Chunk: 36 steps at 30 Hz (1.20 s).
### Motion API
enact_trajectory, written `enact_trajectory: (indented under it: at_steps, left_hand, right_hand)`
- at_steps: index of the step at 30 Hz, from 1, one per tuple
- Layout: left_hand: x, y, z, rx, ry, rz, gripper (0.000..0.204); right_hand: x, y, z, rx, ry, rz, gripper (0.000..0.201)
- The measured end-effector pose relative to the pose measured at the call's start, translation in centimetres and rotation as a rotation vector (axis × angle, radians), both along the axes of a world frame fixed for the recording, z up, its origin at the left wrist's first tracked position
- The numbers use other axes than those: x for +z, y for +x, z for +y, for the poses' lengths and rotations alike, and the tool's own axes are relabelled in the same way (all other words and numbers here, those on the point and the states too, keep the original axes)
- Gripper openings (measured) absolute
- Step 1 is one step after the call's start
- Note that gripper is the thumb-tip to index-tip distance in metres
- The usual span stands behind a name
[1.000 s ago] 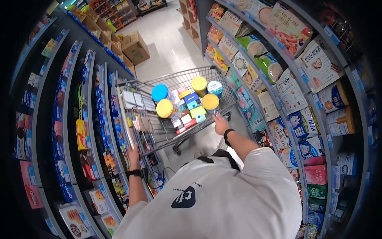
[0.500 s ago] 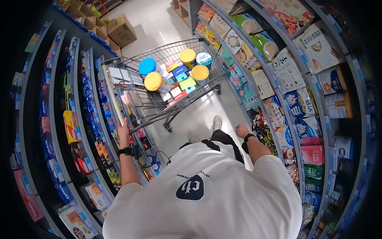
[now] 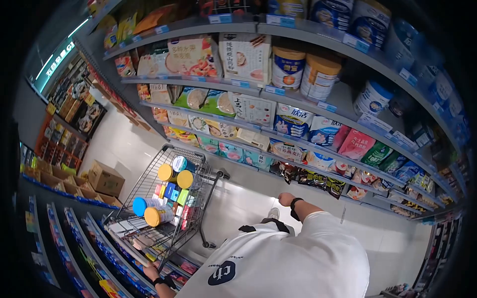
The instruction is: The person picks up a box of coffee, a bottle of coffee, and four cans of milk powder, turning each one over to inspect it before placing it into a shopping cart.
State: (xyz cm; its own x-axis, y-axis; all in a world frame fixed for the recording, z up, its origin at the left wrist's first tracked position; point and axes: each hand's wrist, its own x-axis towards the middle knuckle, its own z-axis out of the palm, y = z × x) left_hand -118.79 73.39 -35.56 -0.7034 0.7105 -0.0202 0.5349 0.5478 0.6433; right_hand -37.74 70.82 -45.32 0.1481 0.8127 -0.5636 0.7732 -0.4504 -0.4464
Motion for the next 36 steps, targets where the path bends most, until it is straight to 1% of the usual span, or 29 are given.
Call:
enact_trajectory:
  at_steps: [2, 3, 4, 5, 6, 7, 8, 10, 11, 12, 13, 14, 16, 18, 19, 20, 22, 24, 26, 27, 28, 30, 31, 32, 33, 34, 35, 36]
  left_hand:
    - [1.2, 1.7, 0.3, 0.045, -0.105, 0.323, 0.040]
    - [2.6, 2.1, 0.8, 0.032, -0.252, 0.338, 0.044]
    - [3.4, 3.2, 1.5, 0.023, -0.243, 0.350, 0.044]
    - [3.9, 4.4, 1.6, 0.169, -0.382, 0.446, 0.049]
    - [5.7, 7.1, 1.9, 0.320, -0.521, 0.542, 0.055]
    - [6.4, 8.6, 2.4, 0.357, -0.558, 0.613, 0.064]
    - [6.1, 10.2, 2.8, 0.344, -0.450, 0.809, 0.060]
    - [7.7, 16.1, 4.3, 0.189, -0.292, 0.895, 0.057]
    - [7.2, 18.9, 5.5, 0.106, -0.169, 0.934, 0.055]
    - [6.6, 21.8, 6.8, 0.025, -0.046, 0.967, 0.053]
    - [7.6, 25.4, 8.1, -0.114, 0.030, 0.858, 0.051]
    - [8.5, 28.8, 9.6, -0.250, 0.101, 0.745, 0.049]
    - [6.7, 33.6, 13.0, -0.396, 0.115, 0.630, 0.044]
    - [5.9, 37.8, 17.3, -0.659, 0.232, 0.402, 0.038]
    - [6.7, 40.6, 19.1, -0.760, 0.271, 0.266, 0.036]
    - [7.6, 43.8, 20.7, -0.858, 0.309, 0.126, 0.034]
    - [9.6, 49.5, 24.1, -1.068, 0.396, 0.052, 0.032]
    - [14.2, 56.1, 26.4, -1.188, 0.327, -0.127, 0.031]
    - [17.3, 61.9, 29.1, -1.356, 0.504, -0.250, 0.030]
    - [19.5, 64.7, 29.9, -1.426, 0.526, -0.310, 0.030]
    - [22.0, 67.4, 30.6, -1.496, 0.548, -0.373, 0.030]
    - [25.6, 72.2, 32.0, -1.625, 0.689, -0.355, 0.030]
    - [26.5, 74.4, 32.8, -1.643, 0.666, -0.376, 0.032]
    - [27.3, 76.7, 33.5, -1.664, 0.649, -0.394, 0.034]
    - [27.9, 78.9, 34.0, -1.685, 0.636, -0.532, 0.039]
    - [28.3, 80.8, 34.4, -1.701, 0.622, -0.670, 0.044]
    - [28.8, 82.4, 34.9, -1.713, 0.636, -0.680, 0.044]
    - [29.1, 83.7, 35.5, -1.780, 0.535, -0.770, 0.051]
  right_hand:
    - [-0.2, 2.2, -0.5, -0.049, 0.054, 0.018, 0.034]
    - [-0.4, 3.5, -0.8, -0.064, 0.062, 0.028, 0.034]
    - [-0.6, 4.7, -1.2, -0.083, 0.086, 0.026, 0.034]
    - [-0.9, 5.9, -1.6, -0.100, 0.107, 0.024, 0.033]
    - [-1.3, 6.9, -2.1, -0.117, 0.125, 0.023, 0.032]
    - [-1.1, 7.7, -2.5, -0.143, 0.153, 0.025, 0.032]
    - [-0.9, 8.4, -2.7, -0.159, 0.148, 0.038, 0.032]
    - [-0.1, 10.1, -3.2, -0.221, 0.179, 0.005, 0.032]
    - [0.8, 10.7, -3.3, -0.233, 0.173, 0.009, 0.032]
    - [2.0, 11.1, -3.2, -0.288, 0.232, 0.050, 0.032]
    - [3.1, 11.6, -2.8, -0.338, 0.292, 0.089, 0.032]
    - [4.0, 12.2, -2.3, -0.341, 0.288, 0.090, 0.032]
    - [5.6, 13.5, -1.0, -0.404, 0.482, 0.090, 0.032]
    - [9.8, 14.5, 1.2, -0.489, 0.534, 0.118, 0.032]
    - [12.6, 14.8, 2.4, -0.518, 0.574, 0.119, 0.032]
    - [15.6, 15.0, 3.6, -0.548, 0.613, 0.118, 0.032]
    - [20.3, 15.3, 5.9, -0.587, 0.764, 0.083, 0.032]
    - [27.9, 14.7, 8.3, -0.491, 0.907, -0.007, 0.034]
    - [34.4, 13.2, 11.0, -0.478, 1.015, 0.136, 0.037]
    - [36.0, 12.9, 12.8, -0.465, 1.068, 0.222, 0.040]
    - [37.1, 12.8, 14.7, -0.451, 1.122, 0.307, 0.044]
    - [38.6, 12.8, 19.1, -0.422, 1.195, 0.402, 0.055]
    - [38.4, 13.4, 21.4, -0.434, 1.198, 0.386, 0.055]
    - [37.7, 14.3, 23.8, -0.537, 1.182, 0.268, 0.060]
    - [37.5, 14.6, 25.2, -0.639, 1.164, 0.150, 0.067]
    - [38.3, 14.3, 25.7, -0.646, 1.175, 0.134, 0.067]
    - [39.1, 14.1, 26.0, -0.644, 1.184, 0.120, 0.072]
    - [40.0, 13.5, 26.2, -0.643, 1.191, 0.107, 0.078]
